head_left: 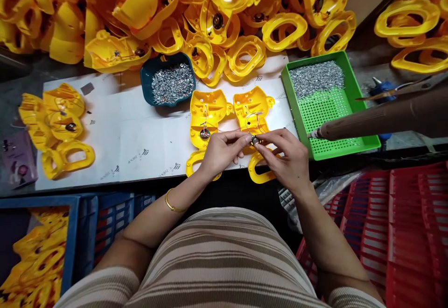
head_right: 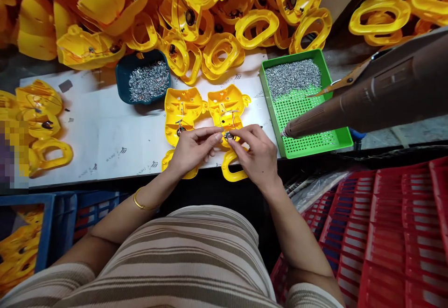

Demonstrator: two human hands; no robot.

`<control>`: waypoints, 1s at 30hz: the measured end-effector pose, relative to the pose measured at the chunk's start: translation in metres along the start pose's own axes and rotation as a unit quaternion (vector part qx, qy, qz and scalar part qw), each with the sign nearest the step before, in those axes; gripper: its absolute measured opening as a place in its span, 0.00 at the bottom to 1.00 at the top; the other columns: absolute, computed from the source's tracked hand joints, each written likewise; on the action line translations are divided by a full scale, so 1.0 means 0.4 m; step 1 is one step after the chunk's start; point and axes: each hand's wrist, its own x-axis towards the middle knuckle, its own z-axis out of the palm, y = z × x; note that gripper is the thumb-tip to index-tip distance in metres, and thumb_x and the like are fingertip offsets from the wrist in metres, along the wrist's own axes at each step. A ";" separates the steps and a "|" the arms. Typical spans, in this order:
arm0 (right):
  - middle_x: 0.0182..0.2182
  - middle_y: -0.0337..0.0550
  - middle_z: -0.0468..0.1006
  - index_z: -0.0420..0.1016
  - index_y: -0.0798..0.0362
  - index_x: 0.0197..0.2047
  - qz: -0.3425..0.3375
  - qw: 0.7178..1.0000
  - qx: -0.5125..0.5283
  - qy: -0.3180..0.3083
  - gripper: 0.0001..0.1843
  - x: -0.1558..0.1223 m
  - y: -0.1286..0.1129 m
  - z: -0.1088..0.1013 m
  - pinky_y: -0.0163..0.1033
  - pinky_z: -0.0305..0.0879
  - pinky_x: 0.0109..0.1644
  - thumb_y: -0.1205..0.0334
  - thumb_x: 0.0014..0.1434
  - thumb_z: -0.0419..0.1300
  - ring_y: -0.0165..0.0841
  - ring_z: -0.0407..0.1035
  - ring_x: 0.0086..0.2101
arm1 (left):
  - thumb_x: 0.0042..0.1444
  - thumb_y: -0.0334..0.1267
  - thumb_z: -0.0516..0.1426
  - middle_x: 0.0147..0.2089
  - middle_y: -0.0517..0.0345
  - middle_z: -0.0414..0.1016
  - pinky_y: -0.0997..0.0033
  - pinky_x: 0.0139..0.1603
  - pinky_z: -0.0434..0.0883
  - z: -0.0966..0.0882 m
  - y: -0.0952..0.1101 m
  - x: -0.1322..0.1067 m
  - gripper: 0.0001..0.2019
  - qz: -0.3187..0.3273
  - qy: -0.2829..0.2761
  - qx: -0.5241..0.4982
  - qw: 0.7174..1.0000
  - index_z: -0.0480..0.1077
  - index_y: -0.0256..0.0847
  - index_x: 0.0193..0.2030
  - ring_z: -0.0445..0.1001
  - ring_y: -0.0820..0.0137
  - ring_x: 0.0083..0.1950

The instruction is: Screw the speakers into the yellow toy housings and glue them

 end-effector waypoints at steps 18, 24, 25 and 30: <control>0.36 0.40 0.78 0.80 0.45 0.48 0.018 0.973 -0.228 -0.045 0.13 0.038 0.019 0.033 0.35 0.55 0.29 0.52 0.64 0.59 0.30 0.70 0.30 | 0.64 0.39 0.53 0.43 0.51 0.79 0.70 0.41 0.71 -0.006 -0.027 -0.001 0.25 0.186 0.017 0.464 0.866 0.59 0.36 0.67 0.76 0.69 0.33; 0.38 0.39 0.80 0.81 0.45 0.47 0.014 0.977 -0.209 -0.051 0.12 0.038 0.020 0.041 0.35 0.57 0.30 0.53 0.64 0.59 0.30 0.72 0.31 | 0.64 0.37 0.51 0.44 0.48 0.78 0.69 0.42 0.71 0.002 -0.030 0.003 0.26 0.193 0.017 0.454 0.870 0.58 0.33 0.67 0.75 0.67 0.37; 0.38 0.39 0.81 0.81 0.45 0.47 0.013 0.977 -0.207 -0.053 0.12 0.039 0.021 0.041 0.36 0.57 0.30 0.54 0.64 0.59 0.31 0.73 0.32 | 0.64 0.36 0.51 0.44 0.48 0.78 0.69 0.42 0.71 0.003 -0.027 0.004 0.26 0.189 0.015 0.457 0.869 0.58 0.33 0.68 0.75 0.67 0.37; 0.38 0.41 0.82 0.80 0.47 0.49 0.010 0.972 -0.215 -0.089 0.13 0.041 0.029 0.036 0.37 0.59 0.32 0.57 0.63 0.59 0.34 0.74 0.33 | 0.60 0.33 0.51 0.47 0.49 0.77 0.71 0.39 0.69 0.015 -0.010 0.006 0.28 0.171 0.026 0.491 0.854 0.57 0.36 0.69 0.75 0.65 0.42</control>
